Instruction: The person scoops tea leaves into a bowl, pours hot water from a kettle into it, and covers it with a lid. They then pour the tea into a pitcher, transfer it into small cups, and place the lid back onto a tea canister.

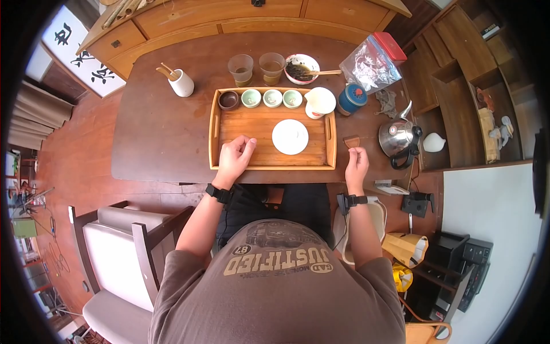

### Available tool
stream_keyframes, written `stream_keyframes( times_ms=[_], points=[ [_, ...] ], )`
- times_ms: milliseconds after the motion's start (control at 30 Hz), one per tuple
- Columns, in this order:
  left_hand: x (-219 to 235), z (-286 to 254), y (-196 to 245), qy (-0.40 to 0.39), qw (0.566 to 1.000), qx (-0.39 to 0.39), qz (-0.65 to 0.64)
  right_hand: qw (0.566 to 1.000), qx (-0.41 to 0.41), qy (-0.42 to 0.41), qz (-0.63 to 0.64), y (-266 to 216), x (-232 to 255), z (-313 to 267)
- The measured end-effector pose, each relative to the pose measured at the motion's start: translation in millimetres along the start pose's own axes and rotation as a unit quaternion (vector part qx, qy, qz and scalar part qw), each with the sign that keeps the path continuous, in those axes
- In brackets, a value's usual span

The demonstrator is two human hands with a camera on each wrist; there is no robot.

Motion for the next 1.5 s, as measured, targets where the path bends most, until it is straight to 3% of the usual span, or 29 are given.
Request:
stream_keyframes(
  times_ms=[1500],
  points=[
    [-2, 2, -8, 0.003, 1.000, -0.004, -0.012, 1.000, 0.009, -0.009, -0.004, -4, -1, 1]
  ],
)
Point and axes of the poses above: each hand's wrist, its own z-axis towards the middle knuckle, its own x-axis out of the back of the hand, y = z × x, the point moved 3 cm from there along z, towards the middle knuckle, and after that the axes turned 9 degrees about x, right-handed, at the moved point
